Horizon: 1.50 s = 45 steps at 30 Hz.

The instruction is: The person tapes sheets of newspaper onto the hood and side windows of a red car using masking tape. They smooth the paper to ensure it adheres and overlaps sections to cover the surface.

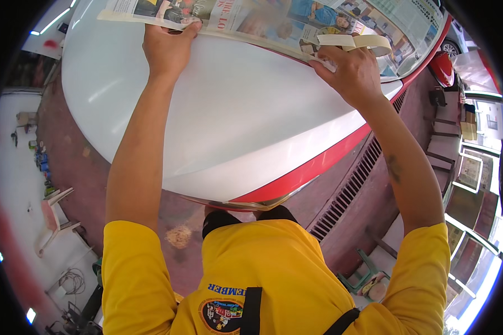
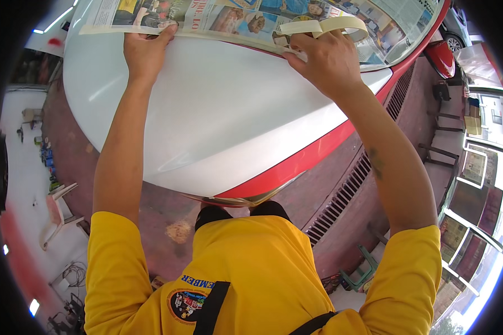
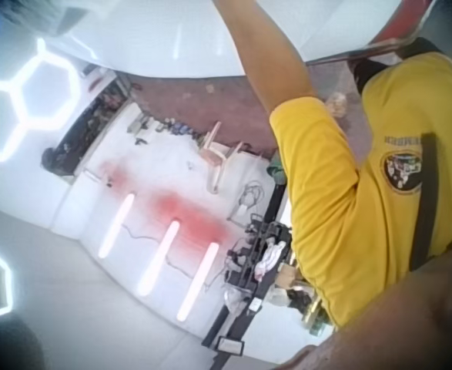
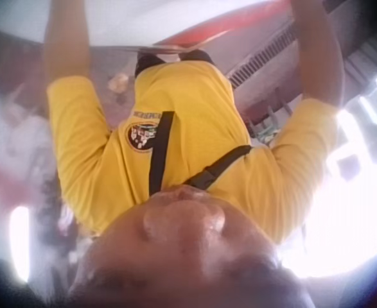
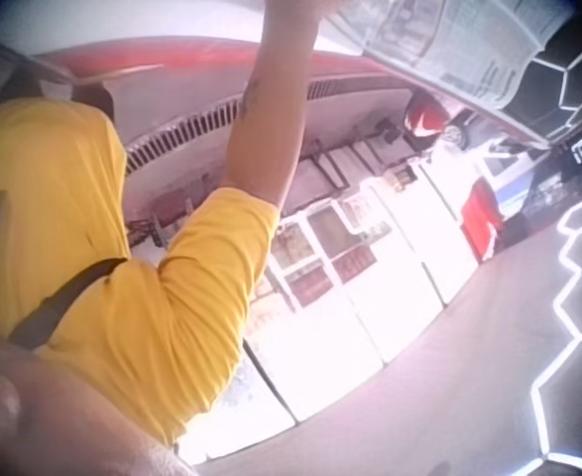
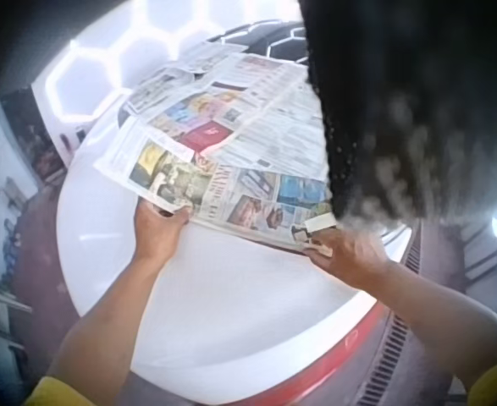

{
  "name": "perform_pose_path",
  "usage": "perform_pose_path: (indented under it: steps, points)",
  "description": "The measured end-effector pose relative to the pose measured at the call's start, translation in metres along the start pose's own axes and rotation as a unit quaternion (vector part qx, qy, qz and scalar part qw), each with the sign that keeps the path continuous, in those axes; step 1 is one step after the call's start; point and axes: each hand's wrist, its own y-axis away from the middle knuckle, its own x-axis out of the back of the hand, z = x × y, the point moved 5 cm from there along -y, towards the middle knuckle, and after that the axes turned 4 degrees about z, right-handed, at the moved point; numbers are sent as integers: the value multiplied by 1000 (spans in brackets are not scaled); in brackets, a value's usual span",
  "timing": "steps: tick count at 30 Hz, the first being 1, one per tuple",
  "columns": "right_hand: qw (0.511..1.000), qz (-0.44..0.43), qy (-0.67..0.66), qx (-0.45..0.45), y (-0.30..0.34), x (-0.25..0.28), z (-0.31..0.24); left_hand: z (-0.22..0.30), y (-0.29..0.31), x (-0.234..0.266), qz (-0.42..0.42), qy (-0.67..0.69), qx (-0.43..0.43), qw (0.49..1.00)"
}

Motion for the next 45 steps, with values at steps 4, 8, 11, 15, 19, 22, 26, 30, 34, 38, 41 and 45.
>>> perform_pose_path:
  steps: [4, 8, 11, 15, 19, 22, 26, 30, 34, 38, 41, 45]
  points:
    - [1000, 3, -2, -14, 4, 6, 0, 0, -2, 1, 1, -30, 4, 1000]
    - [1000, 1, -3, -17, -4, 1, -9, 0, 0, 1, 12, -26, -7, 1000]
    - [1000, -10, -9, -23, -24, 0, -26, 1, -5, 4, -30, -31, 14, 999]
    - [1000, -6, -14, -6, -32, -8, -36, 15, -5, 11, -79, -25, 33, 996]
    - [998, -17, -51, 15, -34, -12, -45, 20, -8, 18, -114, -3, 39, 993]
    - [997, -47, -54, 21, -34, -18, -49, 19, -15, 16, -87, 0, -13, 996]
    - [996, -72, -42, 18, -31, -21, -44, 43, -15, 13, -42, -48, -55, 996]
    - [995, -48, -74, 48, -33, -19, -43, 39, -16, 15, -48, -18, -52, 997]
    - [992, -36, -113, 49, -32, -14, -41, 25, -9, 12, -49, 66, 82, 993]
    - [989, -52, -133, 31, -19, -11, -22, 26, -2, 9, -51, 107, 53, 992]
    - [993, -64, -90, 32, -12, -10, -12, 25, -4, 7, -49, 99, 54, 992]
    - [993, -37, -101, 41, -11, -5, -10, 28, -2, 9, -44, 97, 50, 993]
